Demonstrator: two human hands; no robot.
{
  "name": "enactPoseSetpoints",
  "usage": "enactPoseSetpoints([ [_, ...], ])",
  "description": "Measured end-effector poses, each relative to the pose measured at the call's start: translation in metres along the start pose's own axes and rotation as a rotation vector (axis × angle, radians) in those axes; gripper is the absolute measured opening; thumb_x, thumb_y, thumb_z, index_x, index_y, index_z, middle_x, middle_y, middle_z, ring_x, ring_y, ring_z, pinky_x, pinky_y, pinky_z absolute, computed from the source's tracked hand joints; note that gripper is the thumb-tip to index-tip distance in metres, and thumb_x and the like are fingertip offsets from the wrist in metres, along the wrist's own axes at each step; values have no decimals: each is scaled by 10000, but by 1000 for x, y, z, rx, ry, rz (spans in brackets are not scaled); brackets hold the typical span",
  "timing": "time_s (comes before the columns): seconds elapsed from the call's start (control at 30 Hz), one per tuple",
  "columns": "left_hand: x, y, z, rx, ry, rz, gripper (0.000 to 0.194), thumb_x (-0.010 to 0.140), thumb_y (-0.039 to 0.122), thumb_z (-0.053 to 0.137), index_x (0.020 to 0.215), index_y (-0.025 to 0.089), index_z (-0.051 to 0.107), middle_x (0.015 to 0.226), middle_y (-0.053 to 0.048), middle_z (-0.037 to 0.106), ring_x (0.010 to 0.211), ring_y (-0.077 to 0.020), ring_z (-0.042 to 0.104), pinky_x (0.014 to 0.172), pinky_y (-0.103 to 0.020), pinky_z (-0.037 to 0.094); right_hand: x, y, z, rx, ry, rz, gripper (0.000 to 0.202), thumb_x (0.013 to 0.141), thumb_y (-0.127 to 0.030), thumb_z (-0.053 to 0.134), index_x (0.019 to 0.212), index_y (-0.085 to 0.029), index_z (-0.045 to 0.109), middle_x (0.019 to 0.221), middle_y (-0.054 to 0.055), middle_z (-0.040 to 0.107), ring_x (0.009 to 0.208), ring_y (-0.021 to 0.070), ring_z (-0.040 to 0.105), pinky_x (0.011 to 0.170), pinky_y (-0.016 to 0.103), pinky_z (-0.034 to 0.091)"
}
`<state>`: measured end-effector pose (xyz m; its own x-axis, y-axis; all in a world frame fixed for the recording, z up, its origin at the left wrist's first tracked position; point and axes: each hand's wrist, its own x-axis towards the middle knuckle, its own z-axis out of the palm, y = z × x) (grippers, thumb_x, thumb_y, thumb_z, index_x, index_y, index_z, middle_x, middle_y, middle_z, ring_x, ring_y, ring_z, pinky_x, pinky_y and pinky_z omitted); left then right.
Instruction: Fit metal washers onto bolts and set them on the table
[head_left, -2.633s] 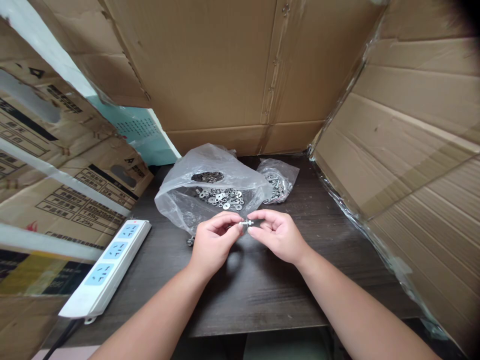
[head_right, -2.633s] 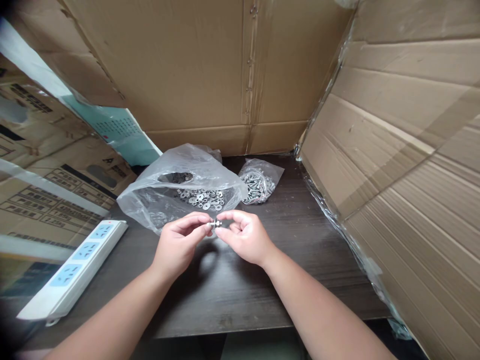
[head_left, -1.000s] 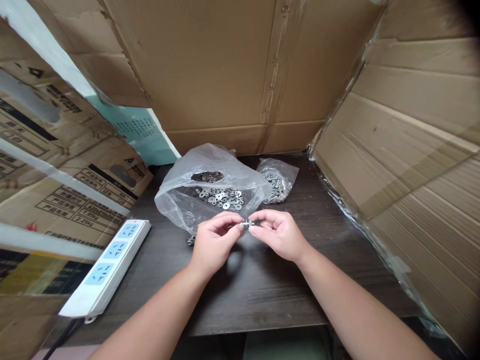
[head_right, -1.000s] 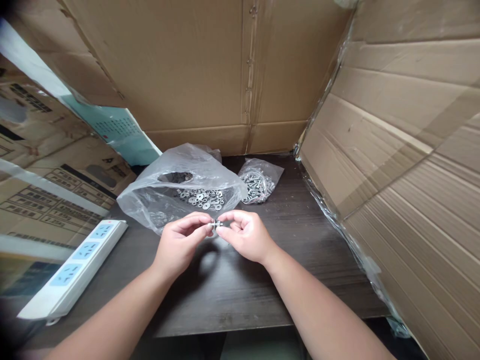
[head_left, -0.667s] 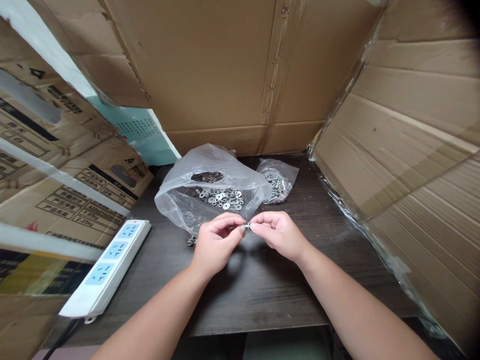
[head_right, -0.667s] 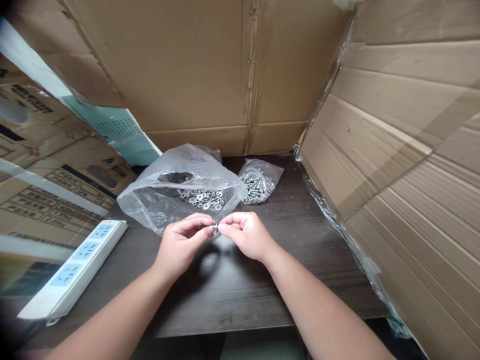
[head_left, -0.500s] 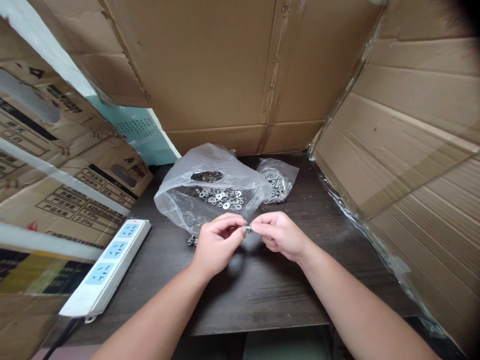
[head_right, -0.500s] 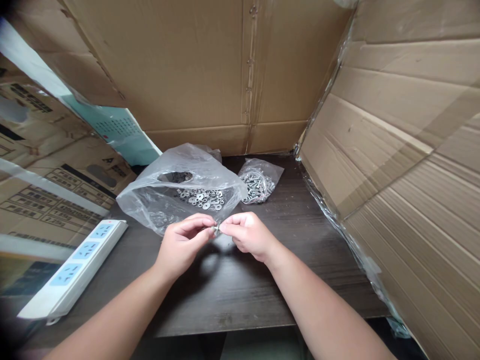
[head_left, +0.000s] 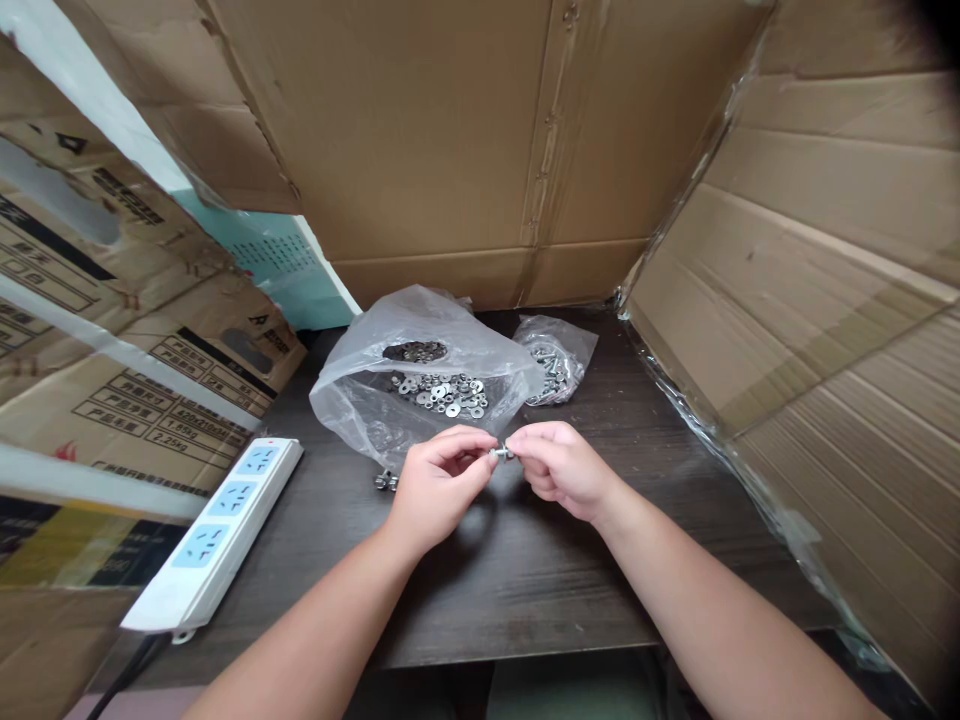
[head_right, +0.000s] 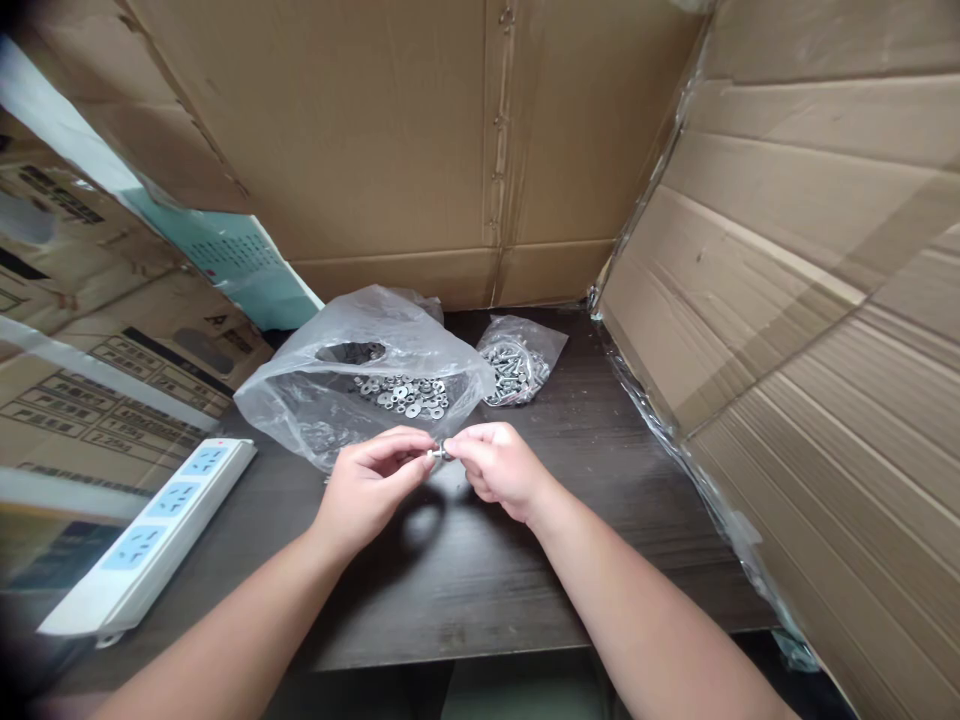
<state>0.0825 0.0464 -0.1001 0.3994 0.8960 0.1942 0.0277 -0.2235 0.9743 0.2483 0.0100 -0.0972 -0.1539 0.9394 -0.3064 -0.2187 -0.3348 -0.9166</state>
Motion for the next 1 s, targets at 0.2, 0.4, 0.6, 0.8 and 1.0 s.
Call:
enactPoseSetpoints([
  [0.2,1,1,0,23,25,13,139,689,240,702,758,120,716,849,-50,660,783,-46,616,704,-100,506,3,1,2,-33,31,-13,429,740,-512,603,699,-140,394,452,-78,181,357,-4,148,336,141,94],
  [0.4,2,-1,-1,8,63,-19,155,683,262,716,766,131,716,849,-44,654,770,-51,605,694,-123,500,2,2,-2,-279,128,-248,501,785,-583,544,867,-89,564,465,-61,264,388,-22,241,389,120,202],
  [0.6,3,0,-3,-7,37,-40,187,690,294,716,762,121,707,830,-51,644,762,-69,603,687,-155,496,-6,-3,-1,-396,60,-266,434,777,-467,609,994,-92,595,527,-42,348,454,-28,248,434,111,197],
  [0.8,3,1,-2,20,32,-12,148,686,257,715,751,125,711,826,-45,646,767,-55,601,698,-130,494,-2,-1,-1,-335,63,-195,394,759,-438,630,916,-77,601,522,-38,372,438,-24,271,432,122,202],
  [1.0,1,3,-2,30,36,-5,142,683,246,711,749,121,712,842,-50,653,783,-54,610,714,-117,500,1,3,-2,-244,49,-188,364,754,-426,641,854,-79,601,450,-60,286,448,-26,276,491,116,267],
])
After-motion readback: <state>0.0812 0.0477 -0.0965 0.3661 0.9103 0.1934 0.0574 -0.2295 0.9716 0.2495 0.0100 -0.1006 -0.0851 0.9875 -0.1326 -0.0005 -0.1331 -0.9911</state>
